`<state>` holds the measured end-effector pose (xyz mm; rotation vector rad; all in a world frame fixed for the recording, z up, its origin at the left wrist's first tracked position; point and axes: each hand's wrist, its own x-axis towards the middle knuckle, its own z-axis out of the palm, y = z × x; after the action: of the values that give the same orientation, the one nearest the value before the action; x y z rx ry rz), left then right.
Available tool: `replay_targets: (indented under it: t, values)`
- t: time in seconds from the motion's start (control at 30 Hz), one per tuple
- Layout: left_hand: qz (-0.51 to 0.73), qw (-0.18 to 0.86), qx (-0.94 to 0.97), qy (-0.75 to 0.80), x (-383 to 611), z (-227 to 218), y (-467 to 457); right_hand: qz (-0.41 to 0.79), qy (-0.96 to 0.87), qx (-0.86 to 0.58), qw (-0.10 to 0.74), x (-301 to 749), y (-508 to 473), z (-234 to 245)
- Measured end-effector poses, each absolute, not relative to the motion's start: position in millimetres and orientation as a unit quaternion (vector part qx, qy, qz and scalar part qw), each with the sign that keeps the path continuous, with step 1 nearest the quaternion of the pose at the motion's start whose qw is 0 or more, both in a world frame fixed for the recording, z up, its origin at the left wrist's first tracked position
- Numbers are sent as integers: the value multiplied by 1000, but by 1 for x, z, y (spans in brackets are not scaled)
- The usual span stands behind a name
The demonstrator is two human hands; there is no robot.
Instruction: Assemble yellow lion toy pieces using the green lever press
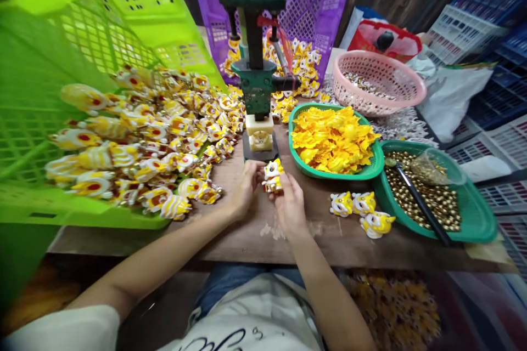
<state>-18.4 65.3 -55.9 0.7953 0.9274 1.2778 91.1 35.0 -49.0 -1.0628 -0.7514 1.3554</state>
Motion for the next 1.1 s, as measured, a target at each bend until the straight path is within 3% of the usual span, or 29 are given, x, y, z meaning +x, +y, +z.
replay_targets:
  t: [0.1, 0.27, 0.37, 0.47, 0.7, 1.1]
  values:
    - [617, 542, 370, 434, -28, -63, 79, 544, -357, -468, 598, 89, 51, -42]
    - [648, 452, 368, 490, -40, -77, 98, 168, -623, -545, 536, 69, 95, -33]
    - [632, 458, 366, 506, -42, -83, 103, 50, -664, -578, 472, 54, 118, -39]
    - [623, 481, 366, 496, -42, -83, 105, 14, -667, -597, 446, 44, 129, -48]
    - [624, 492, 383, 472, -43, -74, 105, -15, -680, -538, 498, 46, 125, -61]
    - [598, 390, 535, 453, -49, -65, 101, -6, -682, -541, 492, 64, 147, -55]
